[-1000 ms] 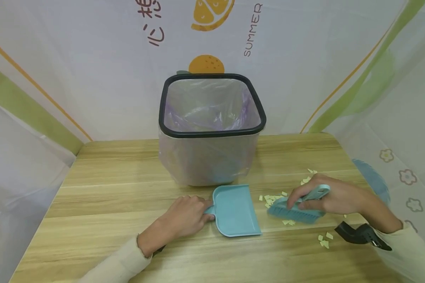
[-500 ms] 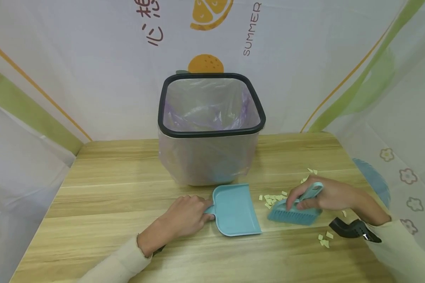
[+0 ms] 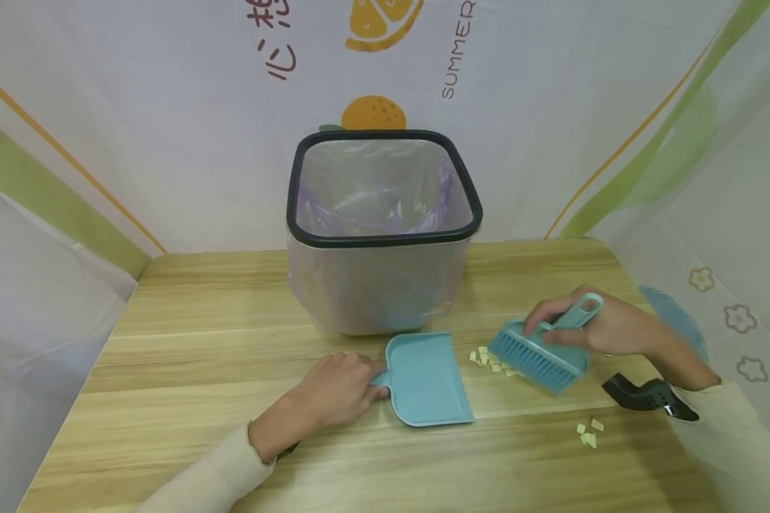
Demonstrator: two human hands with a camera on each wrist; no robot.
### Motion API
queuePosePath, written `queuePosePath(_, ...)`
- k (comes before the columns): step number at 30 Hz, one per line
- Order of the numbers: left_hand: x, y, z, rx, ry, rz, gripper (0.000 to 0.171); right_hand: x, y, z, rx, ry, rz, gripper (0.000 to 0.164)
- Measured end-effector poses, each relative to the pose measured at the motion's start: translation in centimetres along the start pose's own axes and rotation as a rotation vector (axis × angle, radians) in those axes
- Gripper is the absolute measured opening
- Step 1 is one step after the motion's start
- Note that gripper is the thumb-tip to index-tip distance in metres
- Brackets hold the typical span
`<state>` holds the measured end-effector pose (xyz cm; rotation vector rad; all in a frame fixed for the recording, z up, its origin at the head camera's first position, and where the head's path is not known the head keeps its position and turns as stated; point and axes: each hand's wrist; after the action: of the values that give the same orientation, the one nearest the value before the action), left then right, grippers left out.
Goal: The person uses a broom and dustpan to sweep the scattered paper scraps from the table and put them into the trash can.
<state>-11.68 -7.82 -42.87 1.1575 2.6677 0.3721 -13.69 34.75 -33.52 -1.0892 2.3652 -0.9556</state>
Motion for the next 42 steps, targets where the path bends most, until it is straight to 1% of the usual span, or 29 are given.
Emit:
queuePosePath(2, 0.0, 0.0, 0.0, 0.003, -0.004, -0.006, 0.021, -0.2, -0.4, -0.1, -0.059, 0.093, 0.059, 0.029)
queuePosePath(5, 0.0, 0.1, -0.1, 0.003, -0.008, -0.011, 0.022, -0.4, -0.7, 0.3, -0.205, 0.210, 0.152, 0.026)
queuePosePath(9, 0.0, 0.1, -0.1, -0.007, -0.013, -0.010, 0.021, -0.4, -0.6, 1.4, -0.385, 0.281, 0.266, 0.019)
queuePosePath(12, 0.1, 0.1, -0.2, -0.013, -0.017, -0.006, 0.021, -0.3, -0.5, 2.5, -0.444, 0.313, 0.302, 0.014)
queuePosePath(14, 0.1, 0.1, -0.3, -0.013, -0.017, -0.003, 0.021, -0.1, -0.4, 3.2, -0.466, 0.339, 0.303, 0.012)
queuePosePath(18, 0.1, 0.1, -0.3, -0.006, -0.012, 0.004, 0.020, 0.8, -0.3, 4.2, -0.453, 0.365, 0.308, 0.010)
queuePosePath(22, 0.1, 0.1, -0.3, -0.005, -0.009, 0.004, 0.019, 1.9, -0.5, 4.8, -0.424, 0.360, 0.313, 0.011)
queuePosePath(28, 0.1, 0.1, -0.3, -0.001, -0.008, 0.011, 0.020, 3.2, -1.2, 5.2, -0.406, 0.351, 0.281, 0.014)
queuePosePath(32, 0.1, 0.1, -0.2, 0.014, -0.004, 0.019, 0.019, 3.2, -1.6, 5.4, -0.413, 0.359, 0.269, 0.017)
queuePosePath(38, 0.3, 0.1, -0.1, 0.037, -0.009, 0.005, 0.021, 2.8, -1.9, 5.5, -0.509, 0.377, 0.216, 0.019)
queuePosePath(40, 0.3, 0.1, -0.1, 0.040, -0.012, 0.003, 0.021, 2.7, -2.0, 5.4, -0.524, 0.369, 0.215, 0.018)
queuePosePath(42, 0.4, 0.2, -0.2, 0.044, -0.015, 0.002, 0.021, 2.6, -2.0, 5.4, -0.519, 0.348, 0.236, 0.018)
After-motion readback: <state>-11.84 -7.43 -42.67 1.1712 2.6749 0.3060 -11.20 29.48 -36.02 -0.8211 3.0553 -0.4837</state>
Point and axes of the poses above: each hand's wrist, its own x-axis towards the middle knuckle, its own z-axis out of the palm, y = z × x, and after that the axes turned 7 degrees about -y, right-handed
